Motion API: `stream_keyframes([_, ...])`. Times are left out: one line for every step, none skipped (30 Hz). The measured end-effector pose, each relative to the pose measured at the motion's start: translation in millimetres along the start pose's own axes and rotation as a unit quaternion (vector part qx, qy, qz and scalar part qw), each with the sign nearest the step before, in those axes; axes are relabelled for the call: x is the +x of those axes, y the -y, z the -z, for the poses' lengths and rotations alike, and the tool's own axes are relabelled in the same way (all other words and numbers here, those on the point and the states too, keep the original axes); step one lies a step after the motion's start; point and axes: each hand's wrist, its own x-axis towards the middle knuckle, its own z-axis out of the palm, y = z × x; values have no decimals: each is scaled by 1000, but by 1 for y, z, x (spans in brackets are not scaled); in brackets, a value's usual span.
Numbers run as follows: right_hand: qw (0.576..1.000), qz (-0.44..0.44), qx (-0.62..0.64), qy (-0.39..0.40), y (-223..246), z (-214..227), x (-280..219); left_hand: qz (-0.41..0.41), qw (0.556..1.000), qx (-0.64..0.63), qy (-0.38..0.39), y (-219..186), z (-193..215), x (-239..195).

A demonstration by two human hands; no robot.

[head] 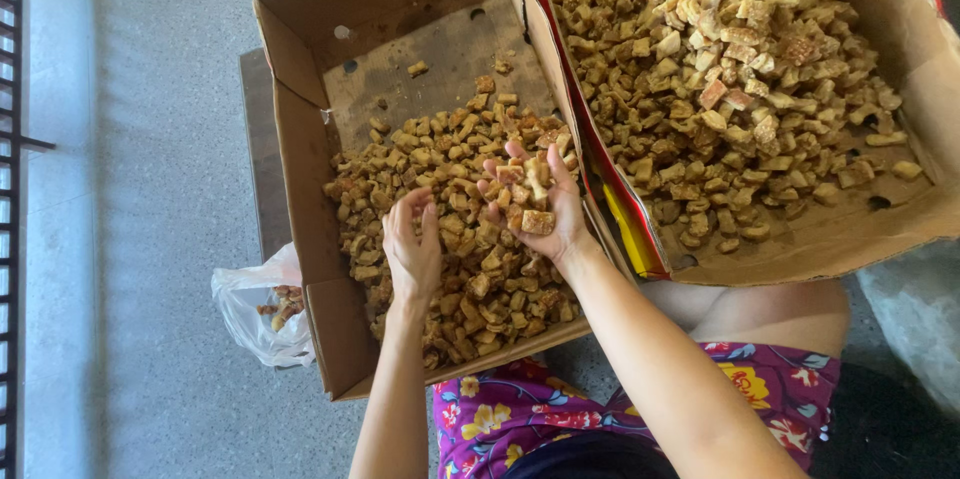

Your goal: The person sits on the floor and sorts small, cubed food items by hand. They scoop handfuls from a large cardboard box on the right and transfer them into a smaller cardboard box on the left, occasionally picking out individual pieces.

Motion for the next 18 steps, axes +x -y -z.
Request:
stream_keyframes([1000,-2,12,-7,0,2,1,-19,1000,12,-15,9,-3,-5])
stream_keyframes([1000,-3,24,-14,-1,2,2,12,1000,-3,4,15,-5,-11])
stream_keyframes([999,-4,35,-20,-1,1,2,41,999,-19,25,18,-9,-16])
stream_keyframes([999,-2,34,-29,-1,-2,1,70,996,-35,45,19,-13,-19])
stream_keyframes([999,1,32,-37,-1,-7,0,48,998,-25,43,19,-14,-18])
stream_keyframes([999,4,30,-45,0,-13,-2,26,999,-16,41,18,-14,-18])
stream_keyframes([999,5,44,-27,2,-21,-2,2,999,-8,39,17,-15,-15])
stream_keyframes([998,6,58,-9,6,-28,-2,1,999,-2,44,16,-15,-13])
stream_keyframes([997,7,72,5,10,-36,-4,2,999,2,51,17,-15,-12])
stream_keyframes([998,13,55,17,20,-43,-5,3,998,7,58,17,-15,-11])
stream_keyframes([999,17,39,26,38,-51,-6,0,998,3,58,18,-14,-12])
stream_keyframes([999,21,24,36,57,-59,-7,-4,998,0,58,20,-13,-13])
stream_keyframes([998,57,-27,-19,78,-66,-9,-10,998,-4,55,20,-13,-11])
stream_keyframes([990,92,-77,-73,100,-72,-12,-15,998,-5,55,20,-14,-11])
stream_keyframes([977,112,-111,-142,122,-79,-7,-20,998,-7,54,20,-14,-12])
stream_keyframes([958,133,-143,-210,145,-85,-1,-25,998,-8,53,20,-15,-12])
stream_keyframes([933,153,-155,-285,167,-92,5,-24,998,-6,55,20,-16,-11])
stream_keyframes([903,173,-165,-358,185,-99,12,-23,998,-4,56,20,-17,-11])
